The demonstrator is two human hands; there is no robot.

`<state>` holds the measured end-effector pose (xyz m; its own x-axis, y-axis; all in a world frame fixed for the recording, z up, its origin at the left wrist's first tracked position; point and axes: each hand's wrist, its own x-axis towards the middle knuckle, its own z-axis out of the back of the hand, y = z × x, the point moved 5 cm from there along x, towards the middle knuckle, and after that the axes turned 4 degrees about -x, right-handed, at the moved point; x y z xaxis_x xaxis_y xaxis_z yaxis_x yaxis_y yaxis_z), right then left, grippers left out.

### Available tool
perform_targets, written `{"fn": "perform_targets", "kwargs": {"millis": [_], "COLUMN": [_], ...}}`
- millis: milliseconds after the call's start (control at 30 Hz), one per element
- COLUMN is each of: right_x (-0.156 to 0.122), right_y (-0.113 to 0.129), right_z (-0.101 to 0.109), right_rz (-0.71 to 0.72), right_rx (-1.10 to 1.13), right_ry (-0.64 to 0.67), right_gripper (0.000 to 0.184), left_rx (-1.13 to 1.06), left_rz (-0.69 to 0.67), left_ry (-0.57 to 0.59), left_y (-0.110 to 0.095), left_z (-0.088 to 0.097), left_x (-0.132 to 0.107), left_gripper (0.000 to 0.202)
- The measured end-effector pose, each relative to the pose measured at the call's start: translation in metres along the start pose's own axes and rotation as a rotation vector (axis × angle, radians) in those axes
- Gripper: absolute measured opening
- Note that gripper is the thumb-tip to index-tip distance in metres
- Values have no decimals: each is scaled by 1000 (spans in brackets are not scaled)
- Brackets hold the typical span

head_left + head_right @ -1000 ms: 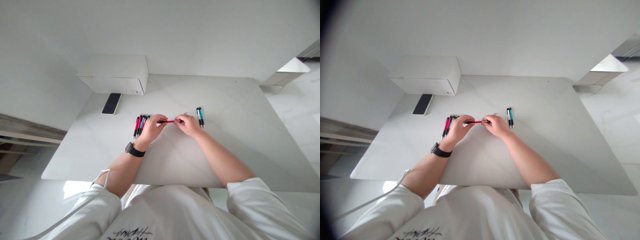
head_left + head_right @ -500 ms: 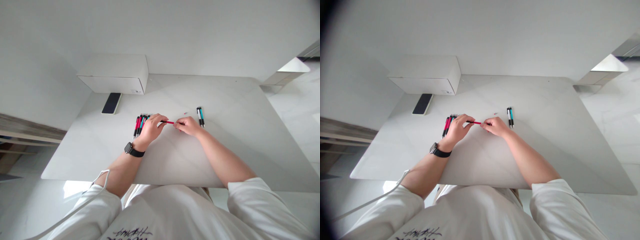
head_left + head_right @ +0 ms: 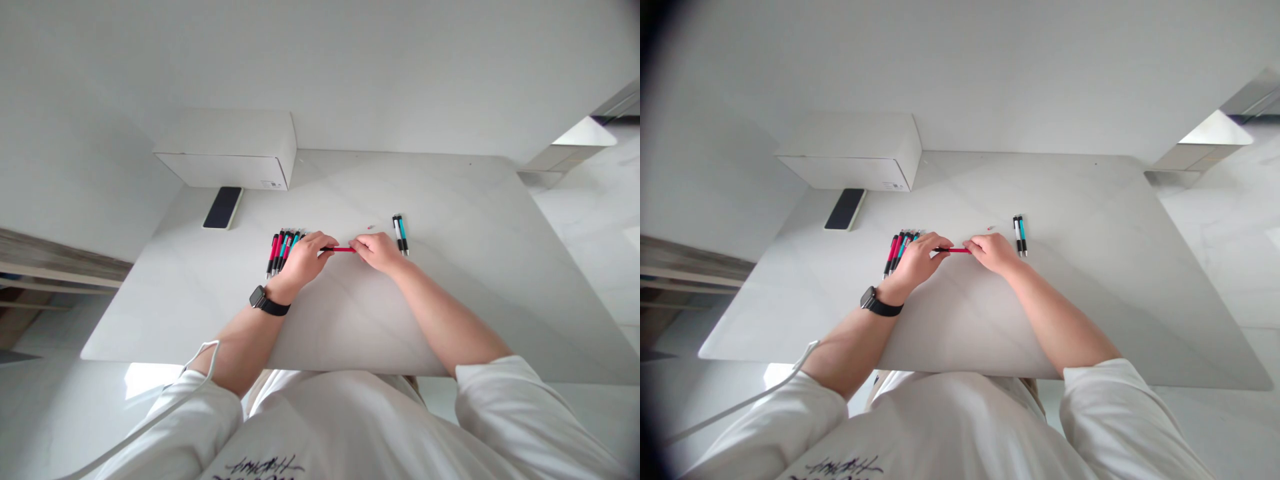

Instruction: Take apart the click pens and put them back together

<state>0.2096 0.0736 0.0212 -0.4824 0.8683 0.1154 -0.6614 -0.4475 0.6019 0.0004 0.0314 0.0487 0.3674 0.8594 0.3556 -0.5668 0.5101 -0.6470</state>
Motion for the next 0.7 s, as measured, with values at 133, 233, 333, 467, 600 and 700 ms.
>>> {"fn": "perform_targets", "kwargs": {"millis": [133, 233, 333, 467, 600, 700], "right_x": [2, 3, 4, 8, 10, 10], "right_y": [-10, -19, -30, -47, -52, -48], "right_z": [6, 24, 27, 16, 11, 9], "right_rz": [-97, -99, -81, -132, -162, -146], "right_rx": [58, -66, -310, -512, -555, -578], "right_ry": [-52, -314, -373, -285, -235, -212], "right_gripper": [49, 40, 39, 38, 28, 25], "left_rx": [39, 42, 45, 37, 21, 28], "left_rz": [-27, 22, 57, 47, 48, 56], "left_ry": [6, -48, -98, -91, -79, -74], "left_y": [-2, 2, 5, 7, 9, 11], "left_z": [-2, 0, 1, -2, -5, -5], "left_x": [-1, -1, -1, -2, -2, -2], "left_gripper": [22, 25, 28, 30, 32, 33]}}
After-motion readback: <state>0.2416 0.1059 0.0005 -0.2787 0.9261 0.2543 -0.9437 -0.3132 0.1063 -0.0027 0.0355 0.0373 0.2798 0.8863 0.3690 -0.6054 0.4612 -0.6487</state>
